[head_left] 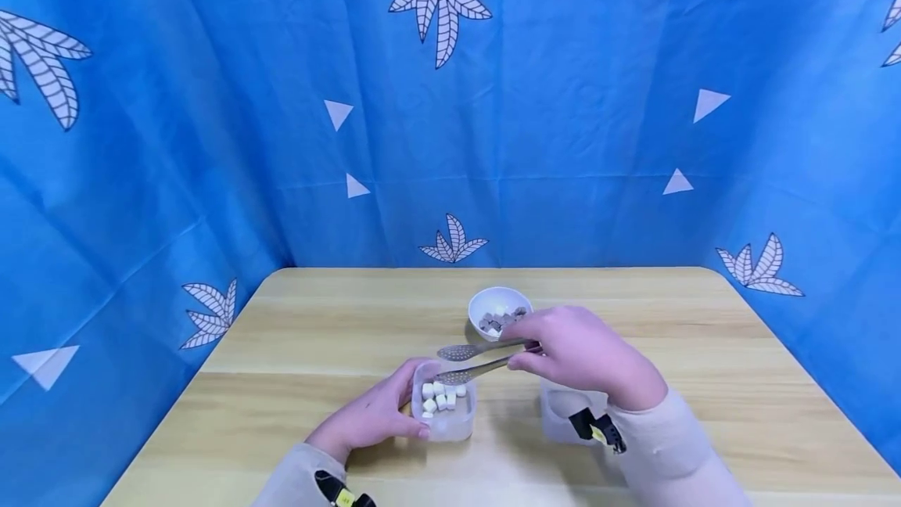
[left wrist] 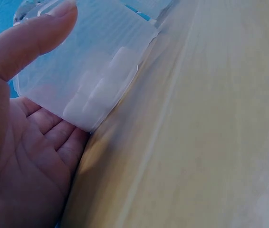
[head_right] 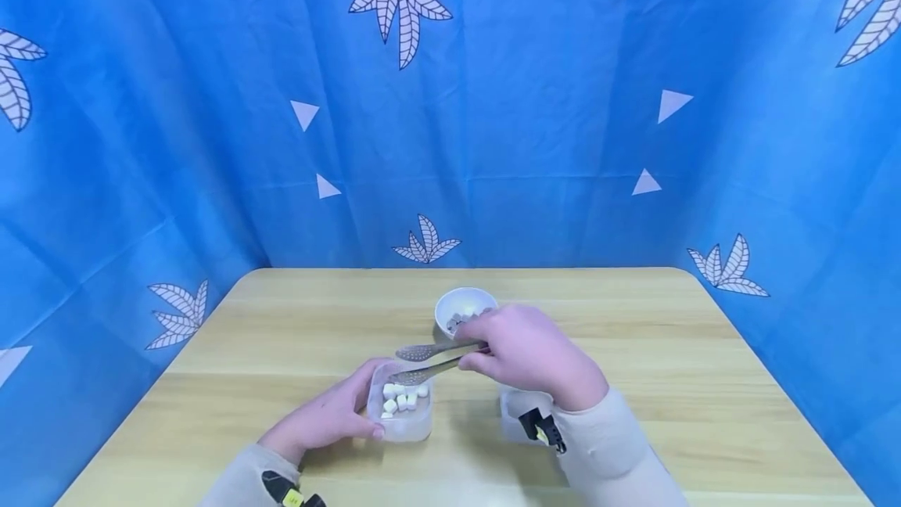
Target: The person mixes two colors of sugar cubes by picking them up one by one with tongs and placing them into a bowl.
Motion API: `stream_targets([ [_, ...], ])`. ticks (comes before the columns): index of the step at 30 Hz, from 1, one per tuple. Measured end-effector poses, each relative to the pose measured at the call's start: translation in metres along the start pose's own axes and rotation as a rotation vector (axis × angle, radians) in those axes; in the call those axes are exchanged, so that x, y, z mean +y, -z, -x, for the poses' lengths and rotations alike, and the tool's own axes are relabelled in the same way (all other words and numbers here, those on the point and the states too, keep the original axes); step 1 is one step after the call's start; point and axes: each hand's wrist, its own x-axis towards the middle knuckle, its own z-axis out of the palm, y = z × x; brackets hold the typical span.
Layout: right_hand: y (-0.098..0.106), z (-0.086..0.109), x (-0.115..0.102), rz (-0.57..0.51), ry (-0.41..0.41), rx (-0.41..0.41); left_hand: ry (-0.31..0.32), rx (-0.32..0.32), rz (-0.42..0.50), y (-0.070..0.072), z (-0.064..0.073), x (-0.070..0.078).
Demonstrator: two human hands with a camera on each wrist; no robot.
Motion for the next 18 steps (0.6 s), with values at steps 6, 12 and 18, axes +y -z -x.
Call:
stream_targets([
  [6,-0.011,-0.006,-0.009,0.013,0.015,-0.007,0.026,-0.006,0.0,0.0,0.001,0.002],
  [12,-0.024,-0.012,-0.019,0.065,-0.002,-0.025,0.02,-0.023,0.05,-0.001,0.001,0.002],
  [18,-0.032,-0.018,-0.027,0.136,-0.041,-0.022,0.018,-0.016,0.041,0.001,0.002,0.004],
])
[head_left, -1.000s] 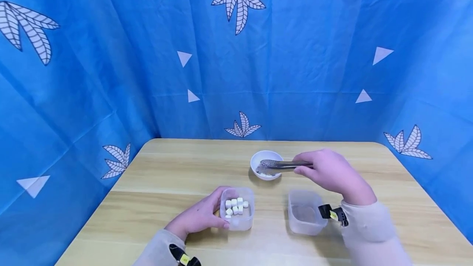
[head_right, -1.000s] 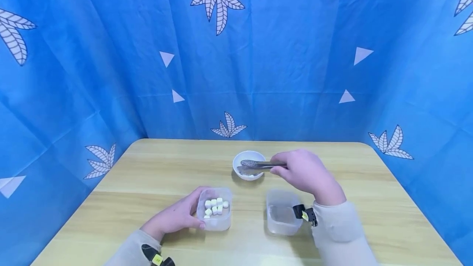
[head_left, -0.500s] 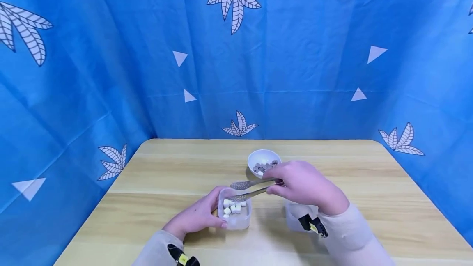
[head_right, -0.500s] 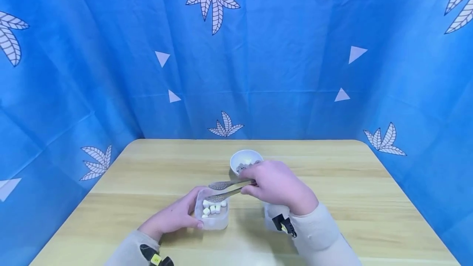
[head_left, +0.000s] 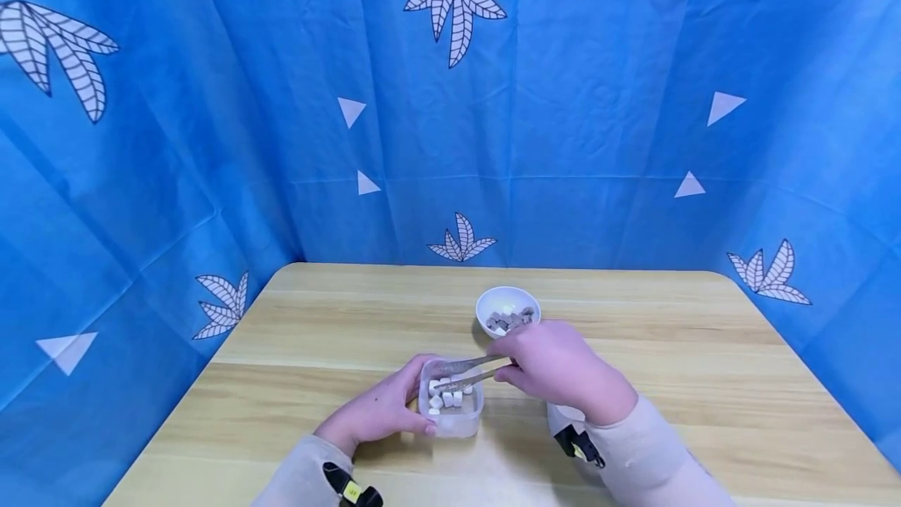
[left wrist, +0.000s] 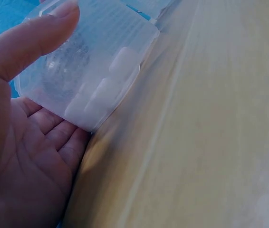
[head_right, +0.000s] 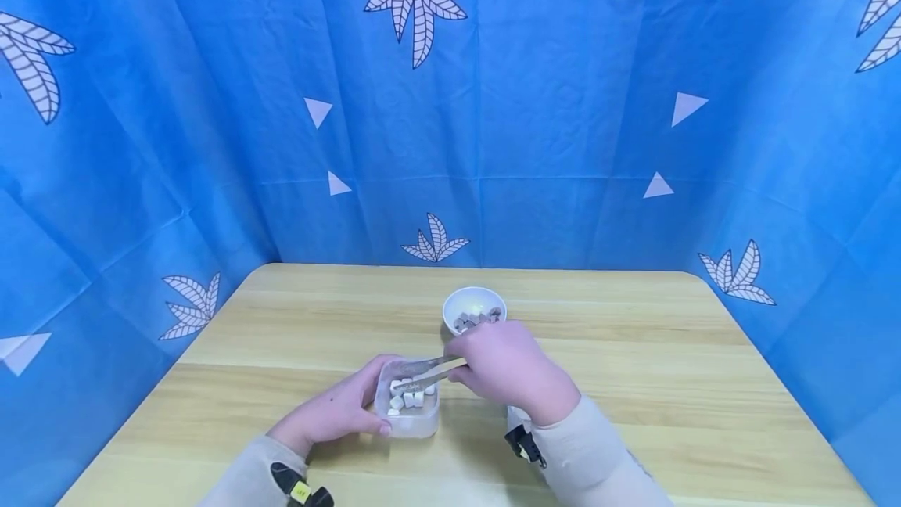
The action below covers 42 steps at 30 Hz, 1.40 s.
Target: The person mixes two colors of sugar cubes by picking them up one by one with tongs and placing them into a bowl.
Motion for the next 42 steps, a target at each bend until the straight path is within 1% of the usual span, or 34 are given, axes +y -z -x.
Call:
stream_targets([
  [5,-0.005,-0.002,-0.004,0.029,-0.006,-0.004,0.007,-0.003,-0.004,0.0,0.0,-0.001],
  [9,-0.007,-0.003,-0.006,0.028,-0.002,-0.002,0.033,0.007,-0.012,-0.001,0.0,0.0],
  [13,-0.01,-0.004,-0.009,0.04,0.044,0.016,0.059,0.018,-0.024,-0.001,0.001,0.0],
  [17,-0.011,-0.005,-0.012,0.066,0.086,0.037,0.065,0.025,-0.029,-0.001,0.002,0.0],
  [21,-0.009,-0.003,-0.012,0.07,0.102,0.048,0.07,0.03,-0.03,-0.001,0.002,0.001],
  [30,-0.001,0.0,-0.005,0.013,0.088,0.065,0.073,0.031,-0.016,-0.003,0.002,0.004],
  [35,0.008,0.004,-0.002,-0.04,0.082,0.069,0.061,0.024,-0.011,-0.003,0.002,0.005],
  [42,0.022,0.012,0.014,-0.097,0.088,0.131,0.057,0.018,-0.005,-0.001,0.002,0.002],
])
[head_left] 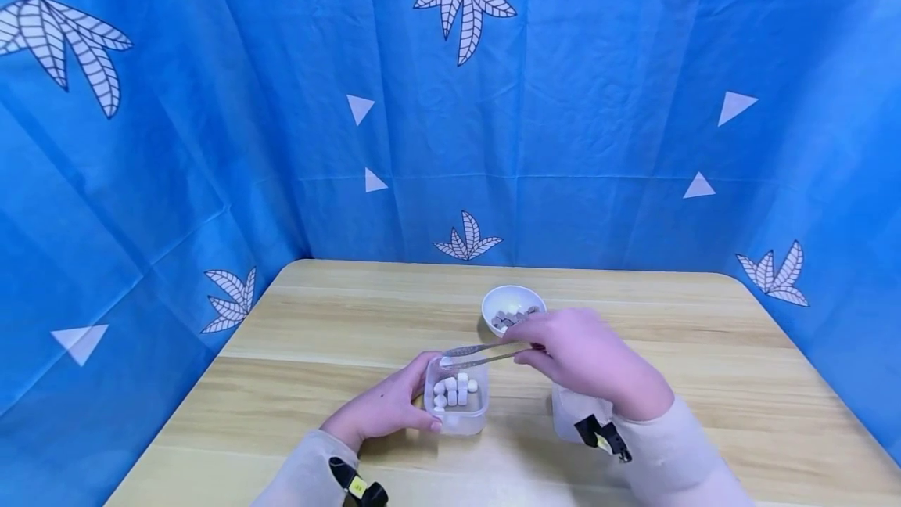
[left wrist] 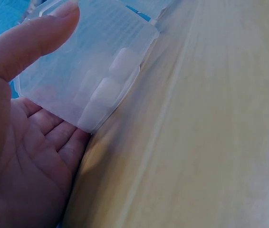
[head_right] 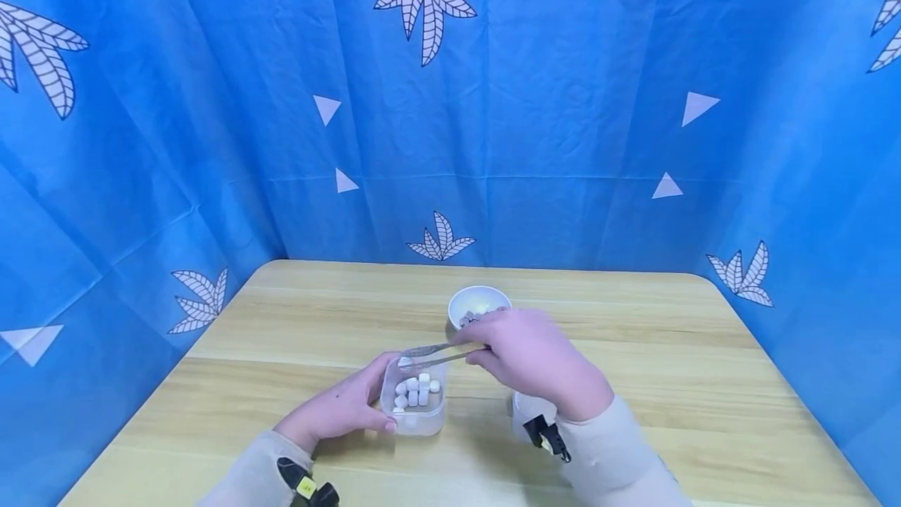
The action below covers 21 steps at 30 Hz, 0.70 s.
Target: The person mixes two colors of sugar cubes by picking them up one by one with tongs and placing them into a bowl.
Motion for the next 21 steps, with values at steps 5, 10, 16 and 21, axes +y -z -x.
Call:
stream_targets([
  [5,0.014,0.008,0.013,-0.012,-0.047,0.039,-0.005,0.001,-0.023,0.0,-0.001,0.001],
  [10,0.026,0.017,0.029,0.015,-0.153,0.046,0.003,0.005,-0.015,0.0,0.0,0.003],
  [16,0.029,0.027,0.053,0.055,-0.267,-0.001,-0.002,0.001,-0.003,0.0,0.0,0.003],
  [21,0.026,0.032,0.067,0.063,-0.353,-0.055,-0.002,0.003,-0.006,-0.001,0.0,0.004],
])
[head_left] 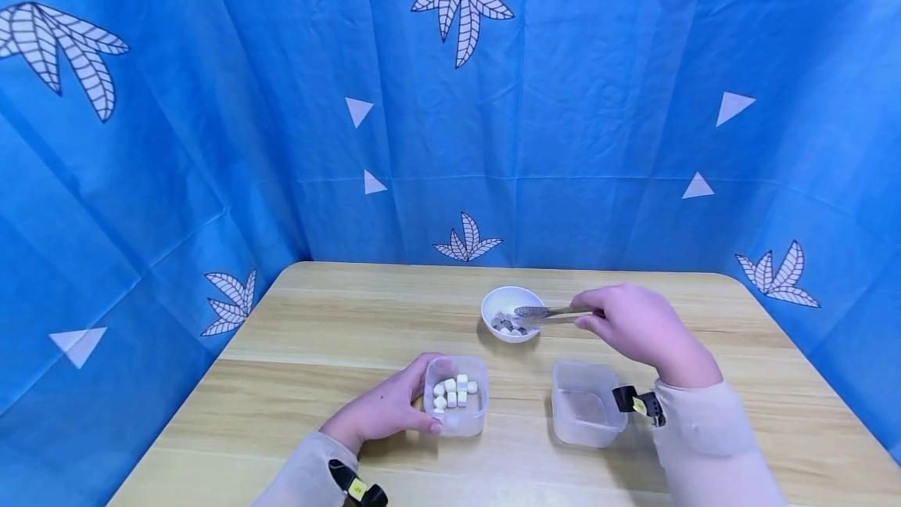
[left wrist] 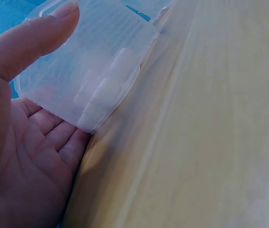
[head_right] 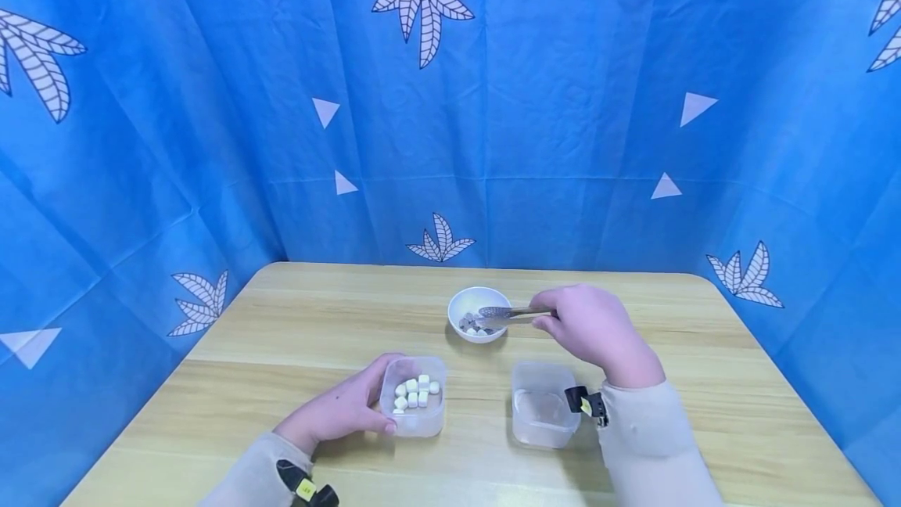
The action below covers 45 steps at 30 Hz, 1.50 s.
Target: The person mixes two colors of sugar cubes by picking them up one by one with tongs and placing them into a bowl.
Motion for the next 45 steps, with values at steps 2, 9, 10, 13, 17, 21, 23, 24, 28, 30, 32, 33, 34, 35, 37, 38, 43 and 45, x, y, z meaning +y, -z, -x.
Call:
stream_targets([
  [2,-0.002,-0.001,0.003,0.003,-0.021,-0.015,0.005,0.001,-0.002,0.0,0.0,0.0],
  [9,-0.005,-0.002,0.006,0.006,-0.064,-0.043,0.007,-0.001,0.004,0.0,0.0,0.001],
  [10,-0.005,-0.002,0.006,0.007,-0.069,-0.046,0.005,-0.001,0.005,0.0,0.0,0.001],
  [13,-0.003,-0.002,0.006,0.008,-0.081,-0.058,0.003,-0.004,0.006,0.0,0.0,0.001],
  [17,-0.001,-0.002,0.004,0.007,-0.078,-0.063,0.001,-0.003,0.006,-0.001,0.0,0.0],
  [21,0.0,-0.002,0.0,-0.02,-0.044,-0.066,-0.005,0.0,-0.001,-0.001,0.0,0.0],
  [23,0.0,-0.002,-0.004,-0.048,-0.021,-0.064,-0.015,-0.001,0.0,-0.001,0.0,-0.001],
  [24,0.0,-0.002,-0.006,-0.064,-0.008,-0.064,-0.02,-0.003,0.003,-0.001,0.0,-0.001],
  [28,-0.001,-0.003,-0.016,-0.108,0.059,-0.047,-0.037,-0.006,0.011,-0.002,-0.001,-0.002],
  [30,-0.002,-0.003,-0.022,-0.115,0.102,-0.037,-0.036,-0.004,0.005,-0.002,-0.001,-0.002],
  [32,-0.003,-0.003,-0.03,-0.116,0.147,-0.027,-0.036,-0.003,-0.008,-0.002,-0.001,-0.002],
  [33,-0.004,-0.004,-0.034,-0.116,0.169,-0.022,-0.036,-0.003,-0.012,-0.002,-0.001,-0.002],
  [34,-0.005,-0.004,-0.038,-0.12,0.188,-0.02,-0.04,-0.005,-0.016,-0.002,-0.001,-0.002],
  [35,-0.006,-0.004,-0.043,-0.118,0.21,-0.016,-0.039,-0.005,-0.022,-0.001,-0.001,-0.002],
  [37,-0.01,-0.006,-0.052,-0.107,0.258,-0.009,-0.038,-0.003,-0.024,-0.001,-0.002,-0.002],
  [38,-0.012,-0.006,-0.056,-0.099,0.282,-0.007,-0.038,-0.003,-0.025,-0.001,-0.002,-0.002],
  [43,-0.025,-0.008,-0.073,-0.054,0.327,-0.014,-0.023,-0.001,-0.026,-0.001,-0.001,-0.003],
  [45,-0.031,-0.009,-0.078,-0.04,0.314,-0.02,-0.026,-0.003,-0.022,-0.001,-0.001,-0.003],
])
